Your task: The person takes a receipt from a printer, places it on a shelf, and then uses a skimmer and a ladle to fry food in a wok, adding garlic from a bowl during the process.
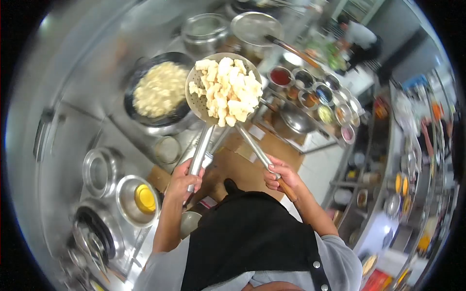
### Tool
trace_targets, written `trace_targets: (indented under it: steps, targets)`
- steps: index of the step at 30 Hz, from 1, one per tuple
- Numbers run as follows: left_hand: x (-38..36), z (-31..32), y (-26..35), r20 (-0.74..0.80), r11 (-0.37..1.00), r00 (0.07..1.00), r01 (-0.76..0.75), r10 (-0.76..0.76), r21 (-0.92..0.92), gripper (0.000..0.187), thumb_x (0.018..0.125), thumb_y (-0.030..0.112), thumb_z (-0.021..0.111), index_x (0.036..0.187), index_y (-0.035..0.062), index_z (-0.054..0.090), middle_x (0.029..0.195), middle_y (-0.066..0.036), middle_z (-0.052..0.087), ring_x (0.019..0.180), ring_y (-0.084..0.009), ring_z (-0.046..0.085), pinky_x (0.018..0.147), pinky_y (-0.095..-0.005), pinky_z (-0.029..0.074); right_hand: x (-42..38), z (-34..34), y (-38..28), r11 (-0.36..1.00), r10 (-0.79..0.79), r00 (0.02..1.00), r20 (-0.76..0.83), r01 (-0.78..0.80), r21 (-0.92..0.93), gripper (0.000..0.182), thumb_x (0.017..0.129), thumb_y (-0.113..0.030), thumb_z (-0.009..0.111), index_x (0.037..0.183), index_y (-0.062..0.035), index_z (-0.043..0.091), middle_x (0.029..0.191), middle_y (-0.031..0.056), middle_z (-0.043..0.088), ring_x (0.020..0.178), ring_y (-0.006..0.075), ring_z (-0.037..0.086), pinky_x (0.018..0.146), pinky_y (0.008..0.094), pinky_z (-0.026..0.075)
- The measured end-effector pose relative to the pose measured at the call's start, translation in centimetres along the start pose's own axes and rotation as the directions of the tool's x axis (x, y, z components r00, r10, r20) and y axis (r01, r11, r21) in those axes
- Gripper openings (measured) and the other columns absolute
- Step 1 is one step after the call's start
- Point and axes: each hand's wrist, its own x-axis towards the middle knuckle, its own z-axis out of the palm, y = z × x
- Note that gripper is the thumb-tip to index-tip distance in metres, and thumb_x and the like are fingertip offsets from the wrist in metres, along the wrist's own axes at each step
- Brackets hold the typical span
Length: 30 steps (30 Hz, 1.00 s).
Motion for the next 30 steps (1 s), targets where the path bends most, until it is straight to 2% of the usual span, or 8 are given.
trace_targets:
  steps: [8,12,16,18,21,24,27,30]
  targets:
    - [-4.0,13.1,-12.4,0.404,0.951,0.873,0.18,-0.272,0.251,0.064,0.071,-0.003,0.065,0.134,-0.0043,0.054,0.087,-0.006,0.059,0.056,-0.0113,0.055,0.047,-0.0242,0.047,-28.2,-3.6,13.7,0.925,-0.349,0.879,-0.324,0.379,0.032,0.061,0.104,-0.021,0.06,0.161,-0.0159,0.039,0.072,-0.0019,0.045,0.054,0.01,0.044,0.049,0.0241,0.038]
    - [-8.4,22.5,-20.8,0.57,0.896,0.703,0.242,-0.426,0.372,0.07,0.072,-0.003,0.064,0.14,-0.0074,0.049,0.086,-0.008,0.06,0.052,-0.0126,0.055,0.048,-0.0264,0.048,-42.0,-4.2,24.9,0.81,-0.497,0.695,-0.519,0.586,0.008,0.063,0.105,-0.017,0.059,0.163,-0.0135,0.035,0.074,-0.0011,0.046,0.055,0.0102,0.046,0.052,0.0256,0.041]
    - [-15.8,30.3,-32.2,0.689,0.818,0.44,0.325,-0.575,0.475,0.061,0.077,-0.006,0.06,0.138,-0.0063,0.051,0.09,-0.009,0.061,0.055,-0.0143,0.055,0.047,-0.0261,0.045,-52.7,-4.3,39.7,0.641,-0.59,0.441,-0.676,0.765,-0.061,0.07,0.105,-0.014,0.057,0.166,-0.0113,0.023,0.075,0.0003,0.048,0.058,0.0116,0.047,0.053,0.0282,0.043]
    - [-20.3,34.5,-36.7,0.702,0.759,0.308,0.384,-0.642,0.525,0.061,0.079,-0.008,0.058,0.139,-0.0065,0.049,0.092,-0.01,0.061,0.057,-0.0156,0.055,0.049,-0.028,0.044,-57.3,-2.4,46.1,0.545,-0.568,0.29,-0.77,0.834,-0.088,0.076,0.104,-0.015,0.059,0.168,-0.0101,0.017,0.076,0.0012,0.049,0.057,0.0132,0.049,0.052,0.0296,0.043]
    - [-23.6,44.1,-42.5,0.676,0.686,0.185,0.382,-0.713,0.619,0.053,0.08,-0.007,0.058,0.133,-0.0058,0.051,0.093,-0.011,0.061,0.057,-0.0154,0.055,0.049,-0.0282,0.044,-64.3,-2.1,48.7,0.397,-0.507,0.111,-0.855,0.91,-0.118,0.078,0.104,-0.015,0.06,0.168,-0.0099,0.015,0.075,0.0013,0.05,0.056,0.0137,0.049,0.051,0.0307,0.043]
    - [-29.3,50.4,-47.4,0.639,0.645,0.104,0.213,-0.762,0.734,0.04,0.081,-0.005,0.06,0.12,-0.0054,0.054,0.09,-0.01,0.061,0.057,-0.0147,0.055,0.049,-0.0285,0.044,-69.2,-1.0,53.4,0.357,-0.387,-0.166,-0.907,0.88,-0.313,0.076,0.101,-0.016,0.062,0.167,-0.0099,0.023,0.074,0.002,0.052,0.055,0.0141,0.051,0.05,0.0307,0.043]
    - [-33.9,55.8,-51.5,0.613,0.61,0.049,-0.059,-0.789,0.79,0.026,0.083,-0.004,0.061,0.109,-0.0017,0.056,0.083,-0.008,0.061,0.058,-0.013,0.056,0.049,-0.0283,0.044,-73.7,-1.3,55.7,0.386,-0.268,-0.358,-0.894,0.811,-0.44,0.07,0.1,-0.015,0.062,0.164,-0.0091,0.033,0.074,0.0014,0.053,0.054,0.0135,0.051,0.049,0.0307,0.044]
    - [-38.3,59.8,-54.4,0.622,0.554,0.092,-0.369,-0.777,0.746,0.026,0.081,-0.001,0.063,0.107,-0.0019,0.059,0.078,-0.008,0.061,0.063,-0.0162,0.06,0.055,-0.0328,0.049,-76.6,-3.4,57.9,0.43,-0.213,-0.504,-0.837,0.72,-0.544,0.07,0.098,-0.015,0.063,0.163,-0.007,0.036,0.073,0.0018,0.055,0.054,0.0129,0.052,0.05,0.0299,0.044]
